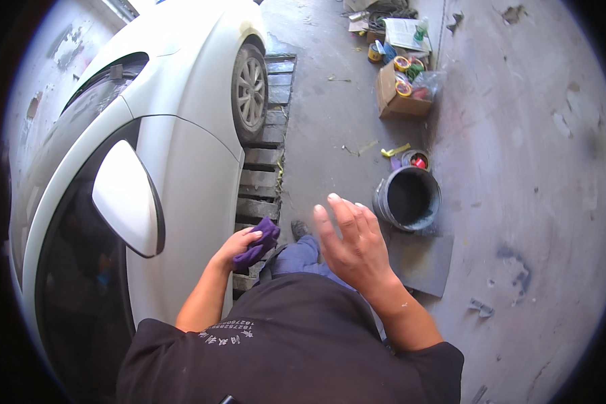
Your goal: The person wipes the exterior of a white car with a purple cloth, then uses a sponge and liquid from a bottle to scrub a yellowish stain on the rear quarter panel. The person opens and closes the car door during the process.
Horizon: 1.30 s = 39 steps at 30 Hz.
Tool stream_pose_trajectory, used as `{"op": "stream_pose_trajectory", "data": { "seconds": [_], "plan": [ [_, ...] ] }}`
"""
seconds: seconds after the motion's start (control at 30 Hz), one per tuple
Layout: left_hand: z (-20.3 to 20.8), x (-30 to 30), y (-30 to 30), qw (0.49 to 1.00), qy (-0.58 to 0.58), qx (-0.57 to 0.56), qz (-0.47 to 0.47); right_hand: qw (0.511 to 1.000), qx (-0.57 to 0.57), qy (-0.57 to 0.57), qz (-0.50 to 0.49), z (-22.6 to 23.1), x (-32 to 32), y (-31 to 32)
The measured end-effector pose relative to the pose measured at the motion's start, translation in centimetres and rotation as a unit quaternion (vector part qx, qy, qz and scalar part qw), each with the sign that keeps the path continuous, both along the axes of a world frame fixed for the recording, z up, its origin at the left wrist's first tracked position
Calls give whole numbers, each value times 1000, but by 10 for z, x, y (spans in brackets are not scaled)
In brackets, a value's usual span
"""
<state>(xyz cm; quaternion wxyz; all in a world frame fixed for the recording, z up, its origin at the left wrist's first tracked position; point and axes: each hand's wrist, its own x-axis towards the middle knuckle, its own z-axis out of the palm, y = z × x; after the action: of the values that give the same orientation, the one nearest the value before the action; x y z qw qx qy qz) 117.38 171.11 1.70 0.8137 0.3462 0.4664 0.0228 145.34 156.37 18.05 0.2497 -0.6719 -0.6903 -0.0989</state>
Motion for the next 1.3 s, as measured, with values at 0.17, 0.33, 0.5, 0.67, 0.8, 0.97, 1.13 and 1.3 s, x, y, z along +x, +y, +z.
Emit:
{"op": "stream_pose_trajectory", "data": {
  "seconds": [0.17,0.33,0.5,0.67,0.8,0.97,1.13,1.3],
  "plan": [
    [13,27,35,999,17,22,-36,998,-43,17,32,2,-3,49],
    [5,64,56,998,-62,6,27,989,-102,97,38,-9,9,74],
    [11,76,72,950,-213,-126,192,969,-165,169,78,-35,20,102],
    [83,99,121,920,-167,1,354,947,-198,219,129,-54,48,143],
    [141,100,197,842,-178,184,474,940,-196,209,187,-69,90,183],
    [252,48,259,682,-56,472,556,929,-221,211,207,-68,144,233],
    [316,-4,286,612,-29,526,590,927,-260,165,216,-75,188,272],
    [343,-68,343,552,149,598,562,920,-284,142,228,-82,192,303]
  ]
}}
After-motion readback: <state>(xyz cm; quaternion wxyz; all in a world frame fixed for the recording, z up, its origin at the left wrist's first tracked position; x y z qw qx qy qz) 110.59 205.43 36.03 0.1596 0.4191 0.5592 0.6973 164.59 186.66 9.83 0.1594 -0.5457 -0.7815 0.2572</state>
